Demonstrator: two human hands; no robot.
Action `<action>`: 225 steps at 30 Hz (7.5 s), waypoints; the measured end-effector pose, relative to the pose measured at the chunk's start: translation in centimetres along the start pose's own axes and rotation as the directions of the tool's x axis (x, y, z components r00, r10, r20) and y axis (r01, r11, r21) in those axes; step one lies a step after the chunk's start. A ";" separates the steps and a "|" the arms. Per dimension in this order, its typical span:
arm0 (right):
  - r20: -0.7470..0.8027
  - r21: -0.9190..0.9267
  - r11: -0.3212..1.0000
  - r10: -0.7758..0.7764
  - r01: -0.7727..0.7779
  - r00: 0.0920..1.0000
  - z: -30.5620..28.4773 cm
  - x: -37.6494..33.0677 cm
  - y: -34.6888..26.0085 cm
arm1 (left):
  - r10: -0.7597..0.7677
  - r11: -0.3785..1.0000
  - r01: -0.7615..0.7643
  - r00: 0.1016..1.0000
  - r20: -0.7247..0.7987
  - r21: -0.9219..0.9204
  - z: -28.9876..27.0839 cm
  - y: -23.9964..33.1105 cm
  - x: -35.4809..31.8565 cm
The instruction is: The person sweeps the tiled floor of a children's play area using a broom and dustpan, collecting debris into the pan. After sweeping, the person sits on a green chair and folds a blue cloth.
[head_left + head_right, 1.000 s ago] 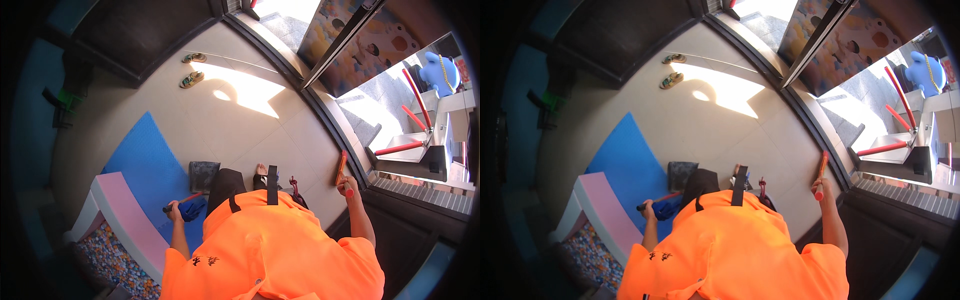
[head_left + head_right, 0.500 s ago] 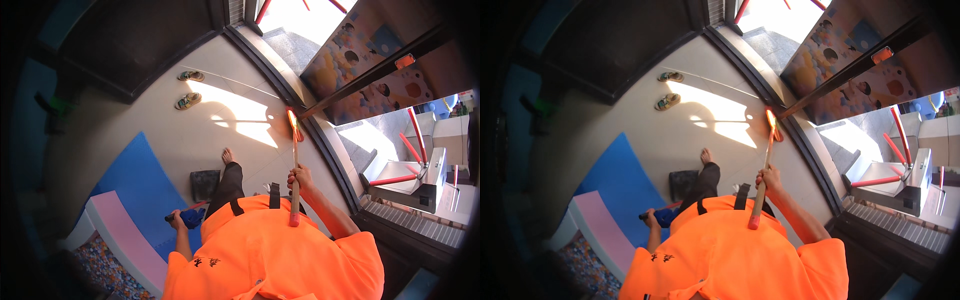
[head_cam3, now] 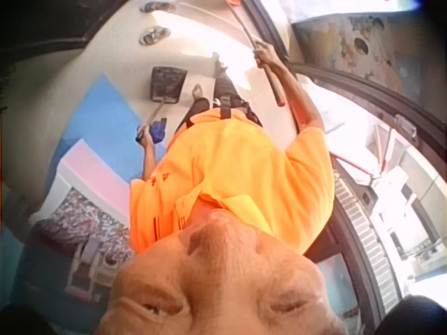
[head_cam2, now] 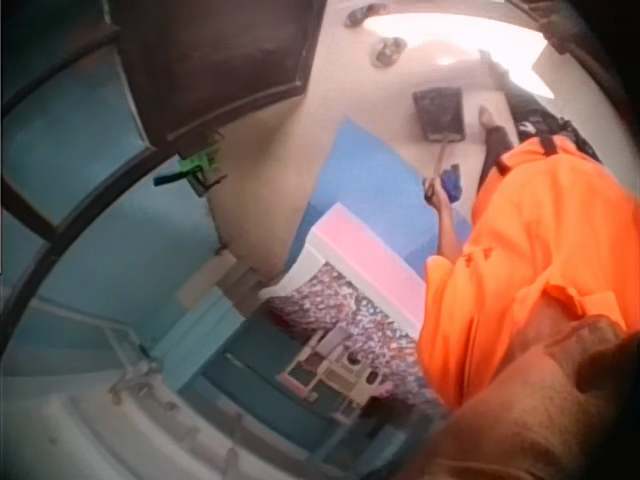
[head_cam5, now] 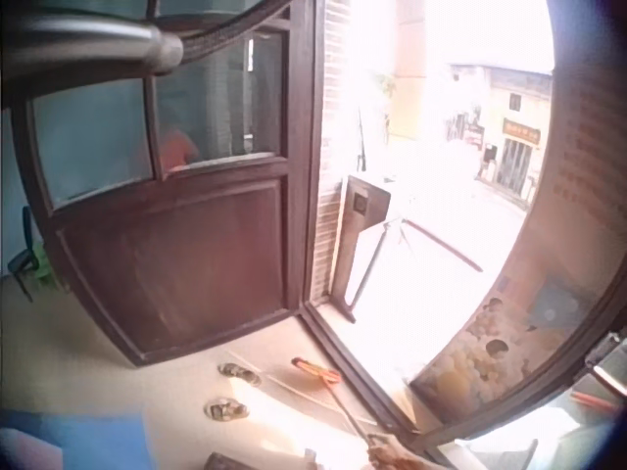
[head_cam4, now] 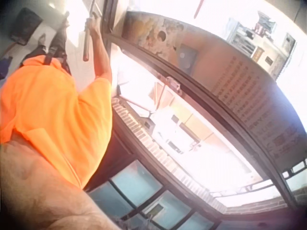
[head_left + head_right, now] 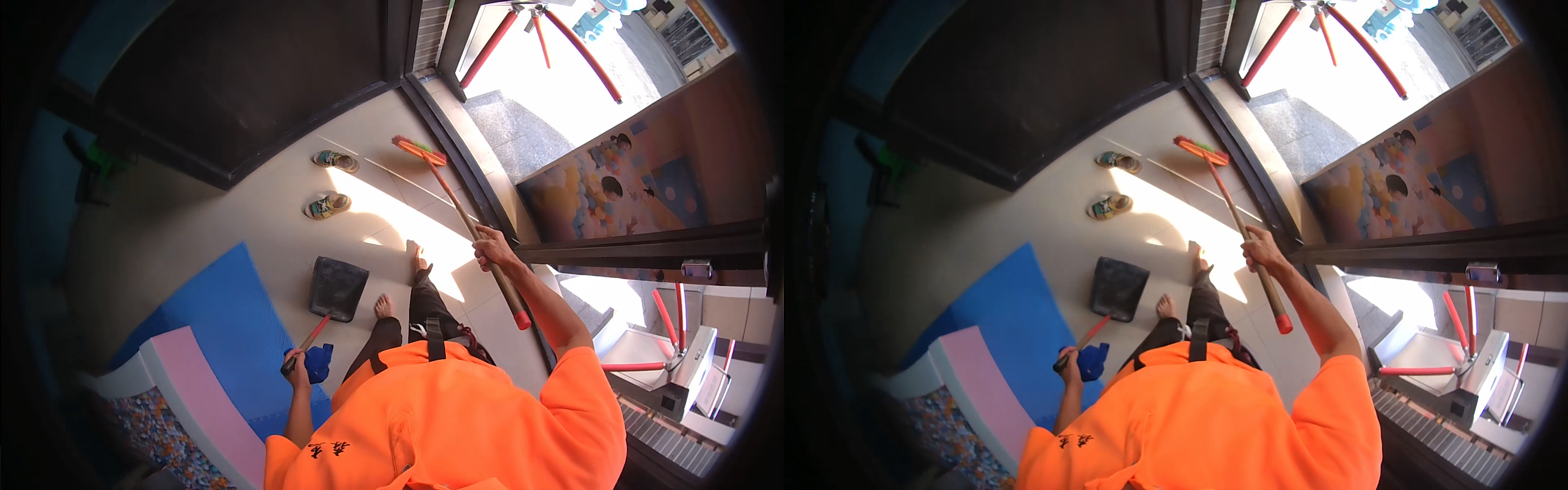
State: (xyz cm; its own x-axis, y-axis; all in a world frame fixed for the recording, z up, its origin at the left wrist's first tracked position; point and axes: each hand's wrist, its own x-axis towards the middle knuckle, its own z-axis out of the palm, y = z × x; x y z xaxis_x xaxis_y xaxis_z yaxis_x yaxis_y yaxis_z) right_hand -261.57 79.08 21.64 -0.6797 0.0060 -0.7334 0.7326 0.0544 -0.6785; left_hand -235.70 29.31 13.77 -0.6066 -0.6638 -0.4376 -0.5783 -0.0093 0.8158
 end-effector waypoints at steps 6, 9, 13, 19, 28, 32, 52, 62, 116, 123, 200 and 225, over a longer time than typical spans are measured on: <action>0.170 -0.258 0.939 -0.189 0.229 0.967 -2.3 13.8 -8.4 | 0.046 0.996 -0.055 0.990 -0.134 -0.070 4.7 3.3 -0.3; 0.193 -0.403 0.859 -0.257 0.316 0.947 -1.5 20.3 -13.9 | -0.016 1.000 0.008 0.957 -0.288 -0.029 6.9 5.0 -1.2; 0.202 -0.431 0.855 -0.222 0.290 0.954 -1.4 26.6 -17.8 | -0.029 0.999 0.022 0.944 -0.329 -0.027 8.7 8.1 -2.7; 0.137 -0.844 0.454 -0.330 0.284 0.934 -8.1 32.1 -8.2 | 0.007 0.999 -0.014 0.979 -0.204 -0.029 12.2 10.3 0.7; -0.070 -0.716 0.695 0.027 -0.069 0.997 -12.0 9.8 2.9 | 0.103 0.986 -0.114 0.991 0.091 0.121 10.3 10.8 2.0; -0.187 -0.672 0.710 0.113 -0.211 0.976 -10.9 -2.4 12.4 | 0.170 0.952 -0.221 0.957 0.234 0.214 8.8 9.2 3.7; -0.199 -0.594 0.797 -0.017 -0.107 0.980 12.1 -39.4 41.7 | 0.278 0.893 -0.364 0.908 0.313 0.264 -5.3 -2.5 5.7; 0.092 -0.806 0.577 -0.098 0.132 0.991 9.0 -30.0 30.6 | 0.149 0.978 -0.156 0.987 0.065 0.140 -16.1 -8.8 -4.1; 0.125 -0.988 0.107 0.108 0.114 0.986 6.4 -42.6 44.0 | 0.320 0.943 -0.320 0.947 0.021 0.093 -32.0 -14.4 -4.9; -0.092 -0.508 0.851 0.102 -0.135 0.990 4.2 -49.6 44.8 | 0.281 0.898 -0.329 0.940 0.195 0.291 -29.1 -14.7 -8.9; 0.138 0.795 0.451 0.516 -0.405 0.846 17.4 -57.0 46.6 | 0.226 0.758 -0.466 0.844 0.486 0.456 -34.5 -20.3 -3.2; 0.383 0.269 0.879 0.278 -0.394 0.881 25.0 -42.1 23.7 | 0.188 0.931 -0.226 0.970 0.154 0.286 -33.5 -18.6 0.3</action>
State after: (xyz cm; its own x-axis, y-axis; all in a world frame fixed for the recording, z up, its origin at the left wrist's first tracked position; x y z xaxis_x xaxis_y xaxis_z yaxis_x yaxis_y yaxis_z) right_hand -214.72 55.15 35.43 -0.3815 -0.3615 -0.8507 0.9214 -0.2232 -0.3183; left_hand -206.89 4.24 11.13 -0.7813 -0.5303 -0.3291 -0.5572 0.3553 0.7505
